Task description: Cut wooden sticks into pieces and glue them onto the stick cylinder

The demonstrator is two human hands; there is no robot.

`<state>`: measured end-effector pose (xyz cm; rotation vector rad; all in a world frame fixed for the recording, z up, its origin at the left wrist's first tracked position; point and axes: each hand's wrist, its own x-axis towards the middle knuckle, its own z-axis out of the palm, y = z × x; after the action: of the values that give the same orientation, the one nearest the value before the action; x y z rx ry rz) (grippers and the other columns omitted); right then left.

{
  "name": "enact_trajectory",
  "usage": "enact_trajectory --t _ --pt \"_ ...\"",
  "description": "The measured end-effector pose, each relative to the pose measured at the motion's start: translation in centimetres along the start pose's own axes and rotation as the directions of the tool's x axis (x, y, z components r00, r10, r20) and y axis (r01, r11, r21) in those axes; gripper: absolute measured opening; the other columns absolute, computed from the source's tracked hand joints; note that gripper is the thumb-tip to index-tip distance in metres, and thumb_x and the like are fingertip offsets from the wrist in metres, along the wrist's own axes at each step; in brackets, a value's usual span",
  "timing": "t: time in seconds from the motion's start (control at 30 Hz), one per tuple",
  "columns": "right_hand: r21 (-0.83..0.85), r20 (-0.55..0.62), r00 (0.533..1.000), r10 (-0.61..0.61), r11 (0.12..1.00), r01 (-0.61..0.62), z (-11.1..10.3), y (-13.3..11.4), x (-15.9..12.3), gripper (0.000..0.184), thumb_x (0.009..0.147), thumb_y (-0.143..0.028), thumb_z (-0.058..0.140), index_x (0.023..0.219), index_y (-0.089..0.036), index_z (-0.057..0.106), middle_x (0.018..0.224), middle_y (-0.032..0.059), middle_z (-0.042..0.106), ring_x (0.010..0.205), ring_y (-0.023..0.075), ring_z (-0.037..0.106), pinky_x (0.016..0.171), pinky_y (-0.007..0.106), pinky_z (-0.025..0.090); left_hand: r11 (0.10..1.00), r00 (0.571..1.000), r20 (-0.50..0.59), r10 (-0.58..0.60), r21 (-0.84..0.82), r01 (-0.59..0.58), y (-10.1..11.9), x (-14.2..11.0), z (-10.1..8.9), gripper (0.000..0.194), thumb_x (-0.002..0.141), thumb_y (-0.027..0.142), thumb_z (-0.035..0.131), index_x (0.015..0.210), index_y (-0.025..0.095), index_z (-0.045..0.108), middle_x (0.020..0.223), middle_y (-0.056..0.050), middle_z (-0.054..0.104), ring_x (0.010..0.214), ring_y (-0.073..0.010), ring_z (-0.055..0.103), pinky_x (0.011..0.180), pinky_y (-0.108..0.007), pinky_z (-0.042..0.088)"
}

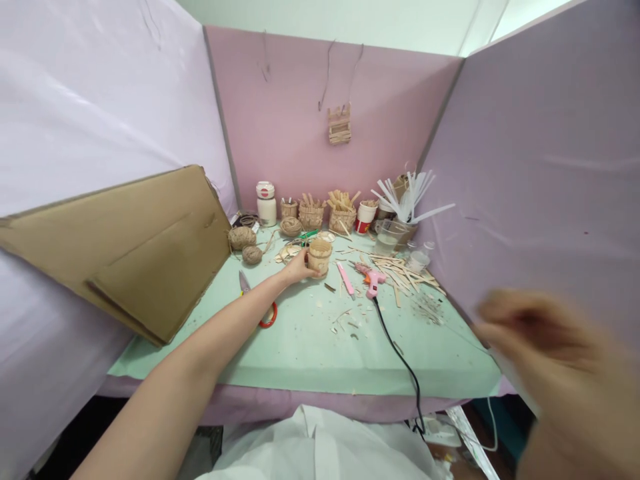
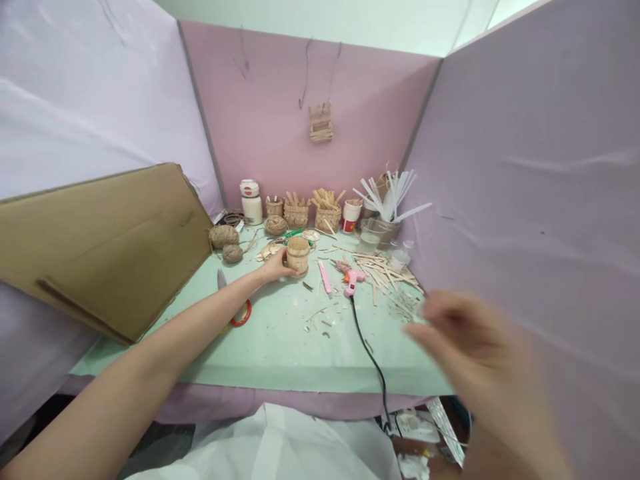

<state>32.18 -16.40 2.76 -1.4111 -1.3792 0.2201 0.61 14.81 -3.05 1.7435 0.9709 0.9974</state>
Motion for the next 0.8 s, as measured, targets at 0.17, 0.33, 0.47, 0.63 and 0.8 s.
enact_trajectory --t 0.17,0.33,0.47,0.63,0.8 --pt "0.046 0.658 0.752 -0.031 0.999 0.002 11.5 -5.2 4.9 0.002 0.077 -0.025 0.057 0.076 -0.025 0.058 0.072 0.0005 0.063 0.066 0.0170 0.058 0.062 0.031 0.048 0.998 0.996 -0.086 -0.028 0.047 0.032 0.3 -1.3 -1.5 0.081 0.037 0.025 0.084 0.111 0.016 0.051 0.103 -0.010 0.059 0.102 -0.0269 0.054 0.093 -0.044 0.037" --pt "-0.017 0.687 0.726 0.036 0.999 -0.034 16.9 -3.7 6.0 0.021 0.082 -0.032 0.046 0.071 -0.021 0.059 0.054 -0.0022 0.058 0.051 0.0138 0.053 0.052 0.026 0.042 0.993 0.980 -0.185 -0.077 0.070 0.091 0.4 -3.3 -2.5 0.064 0.043 0.026 0.081 0.101 0.019 0.057 0.089 -0.005 0.061 0.084 -0.0211 0.056 0.088 -0.039 0.040" --pt "-0.229 0.452 0.889 0.067 0.972 0.044 21.7 -1.8 9.6 0.036 0.073 -0.047 0.058 0.094 -0.018 0.059 0.079 0.0048 0.064 0.072 0.0201 0.059 0.065 0.032 0.044 0.982 0.977 -0.196 -0.080 0.153 0.111 0.4 -4.3 -2.9 0.056 0.049 0.028 0.077 0.101 0.020 0.059 0.088 -0.006 0.061 0.077 -0.0204 0.055 0.081 -0.037 0.043" --pt "-0.181 0.245 0.967 0.063 0.983 -0.018 28.5 0.1 11.9 0.105 0.053 -0.050 0.072 0.137 -0.011 0.023 0.131 0.0220 0.041 0.110 0.0307 0.049 0.087 0.043 0.041 0.989 0.968 -0.248 0.019 0.148 0.019 1.0 -5.2 -4.1 0.048 0.051 0.025 0.076 0.097 0.021 0.061 0.088 -0.004 0.061 0.085 -0.0229 0.055 0.086 -0.037 0.040" --pt "-0.101 0.130 0.990 0.046 0.994 -0.033 32.1 1.3 11.5 0.116 0.047 -0.049 0.075 0.140 -0.014 0.015 0.140 0.0216 0.030 0.130 0.0358 0.028 0.102 0.049 0.028 0.979 0.970 -0.242 0.016 0.202 0.034 1.6 -5.5 -4.6 0.049 0.054 0.020 0.074 0.101 0.022 0.060 0.089 -0.005 0.061 0.088 -0.0251 0.055 0.087 -0.038 0.039"
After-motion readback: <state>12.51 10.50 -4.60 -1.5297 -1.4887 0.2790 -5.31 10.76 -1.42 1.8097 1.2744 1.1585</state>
